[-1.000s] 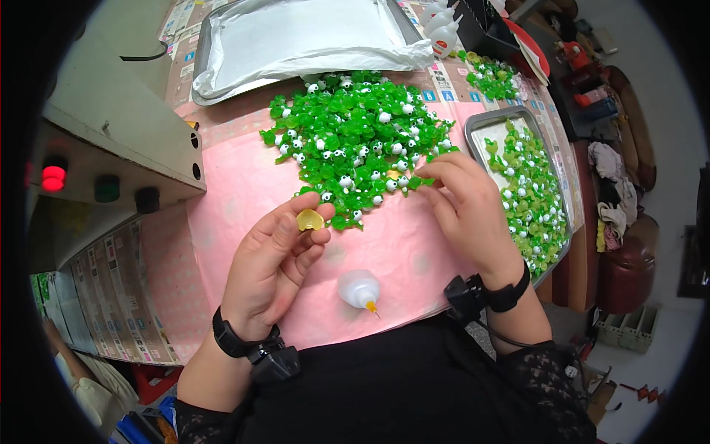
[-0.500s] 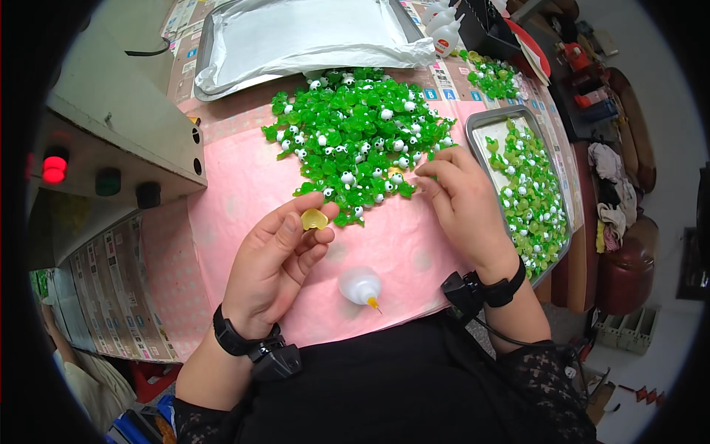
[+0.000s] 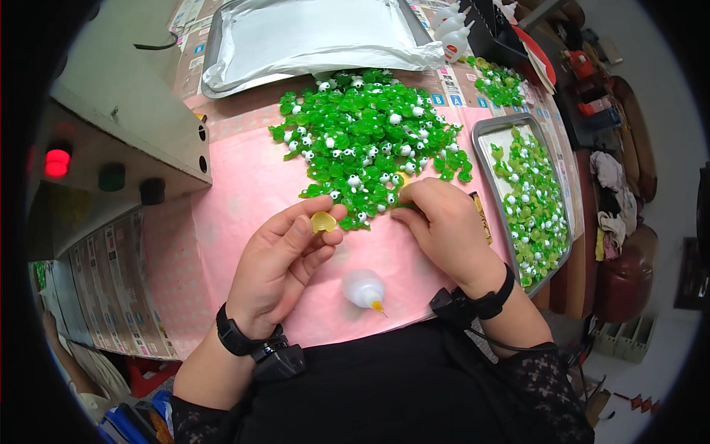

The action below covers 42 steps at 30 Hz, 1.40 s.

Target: The person assembles small green frog-shaped candies by applying glue to a yellow base and attaching a green body. They repeat this process for multiple units, placing the finished candies on a pink surface.

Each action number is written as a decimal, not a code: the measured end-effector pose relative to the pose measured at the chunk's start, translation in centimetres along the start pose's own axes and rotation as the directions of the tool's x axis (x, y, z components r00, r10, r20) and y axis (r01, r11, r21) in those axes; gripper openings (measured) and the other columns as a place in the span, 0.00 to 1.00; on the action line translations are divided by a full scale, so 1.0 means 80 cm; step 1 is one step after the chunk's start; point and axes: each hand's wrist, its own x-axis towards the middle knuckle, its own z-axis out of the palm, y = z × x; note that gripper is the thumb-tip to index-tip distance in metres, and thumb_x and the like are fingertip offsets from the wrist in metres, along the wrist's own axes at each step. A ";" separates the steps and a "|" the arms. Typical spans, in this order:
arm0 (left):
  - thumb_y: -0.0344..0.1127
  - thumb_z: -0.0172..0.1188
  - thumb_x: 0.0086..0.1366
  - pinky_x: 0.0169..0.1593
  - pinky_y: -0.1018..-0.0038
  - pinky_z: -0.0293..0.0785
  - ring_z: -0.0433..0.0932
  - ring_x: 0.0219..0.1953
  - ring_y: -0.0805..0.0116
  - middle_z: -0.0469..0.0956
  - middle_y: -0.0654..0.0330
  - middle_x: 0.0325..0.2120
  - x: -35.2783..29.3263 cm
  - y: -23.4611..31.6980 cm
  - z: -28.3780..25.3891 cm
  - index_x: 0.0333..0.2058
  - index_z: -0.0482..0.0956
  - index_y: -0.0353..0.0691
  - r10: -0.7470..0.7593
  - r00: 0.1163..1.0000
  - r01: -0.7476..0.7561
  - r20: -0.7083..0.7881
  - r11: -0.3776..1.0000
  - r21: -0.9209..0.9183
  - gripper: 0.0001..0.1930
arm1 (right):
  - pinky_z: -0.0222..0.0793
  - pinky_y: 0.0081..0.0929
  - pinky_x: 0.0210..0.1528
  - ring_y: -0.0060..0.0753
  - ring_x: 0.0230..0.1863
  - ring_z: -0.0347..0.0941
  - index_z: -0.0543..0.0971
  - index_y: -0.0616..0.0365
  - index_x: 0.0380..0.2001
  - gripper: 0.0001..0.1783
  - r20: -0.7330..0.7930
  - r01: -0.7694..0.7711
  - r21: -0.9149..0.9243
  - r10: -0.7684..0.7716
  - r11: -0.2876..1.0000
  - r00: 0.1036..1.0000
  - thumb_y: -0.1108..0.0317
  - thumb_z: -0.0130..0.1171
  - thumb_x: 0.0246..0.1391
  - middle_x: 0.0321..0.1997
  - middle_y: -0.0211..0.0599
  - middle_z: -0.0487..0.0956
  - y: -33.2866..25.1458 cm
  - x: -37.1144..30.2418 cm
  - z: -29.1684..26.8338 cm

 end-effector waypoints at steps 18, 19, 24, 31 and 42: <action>0.31 0.59 0.66 0.48 0.78 0.77 0.79 0.45 0.70 0.77 0.53 0.50 -0.002 -0.013 0.019 0.55 0.72 0.35 0.044 0.998 -0.035 -0.033 0.972 0.232 0.19 | 0.70 0.26 0.30 0.32 0.30 0.75 0.81 0.60 0.31 0.09 -0.121 0.112 0.518 -0.057 0.848 0.991 0.78 0.67 0.43 0.31 0.38 0.78 -0.048 0.005 -0.028; 0.31 0.59 0.66 0.48 0.79 0.76 0.79 0.45 0.71 0.78 0.54 0.50 -0.003 -0.013 0.019 0.55 0.72 0.35 0.070 0.997 -0.063 -0.021 0.967 0.248 0.19 | 0.69 0.27 0.30 0.33 0.30 0.74 0.81 0.59 0.31 0.09 -0.135 0.172 0.488 -0.121 0.856 0.983 0.78 0.67 0.43 0.31 0.37 0.77 -0.053 0.009 -0.027; 0.25 0.58 0.64 0.51 0.76 0.75 0.78 0.45 0.72 0.78 0.54 0.49 -0.001 -0.016 0.020 0.54 0.73 0.34 0.145 0.989 -0.135 -0.015 0.947 0.291 0.19 | 0.68 0.30 0.31 0.37 0.30 0.72 0.80 0.59 0.29 0.08 -0.167 0.205 0.456 -0.143 0.866 0.976 0.76 0.68 0.42 0.30 0.37 0.76 -0.062 0.012 -0.018; 0.23 0.58 0.64 0.50 0.77 0.76 0.79 0.44 0.72 0.80 0.53 0.47 -0.003 -0.020 0.019 0.53 0.75 0.32 0.206 0.979 -0.195 0.008 0.915 0.353 0.18 | 0.66 0.31 0.33 0.36 0.31 0.73 0.79 0.58 0.28 0.10 -0.199 0.333 0.315 -0.281 0.889 0.939 0.75 0.67 0.39 0.32 0.36 0.76 -0.064 0.014 -0.013; 0.28 0.59 0.65 0.48 0.76 0.78 0.80 0.43 0.71 0.80 0.54 0.43 -0.001 -0.019 0.026 0.56 0.71 0.33 0.162 0.983 -0.146 -0.087 0.975 0.168 0.20 | 0.66 0.30 0.33 0.36 0.31 0.73 0.80 0.58 0.32 0.14 -0.228 0.367 0.278 -0.311 0.888 0.923 0.72 0.70 0.38 0.33 0.36 0.76 -0.057 0.018 -0.001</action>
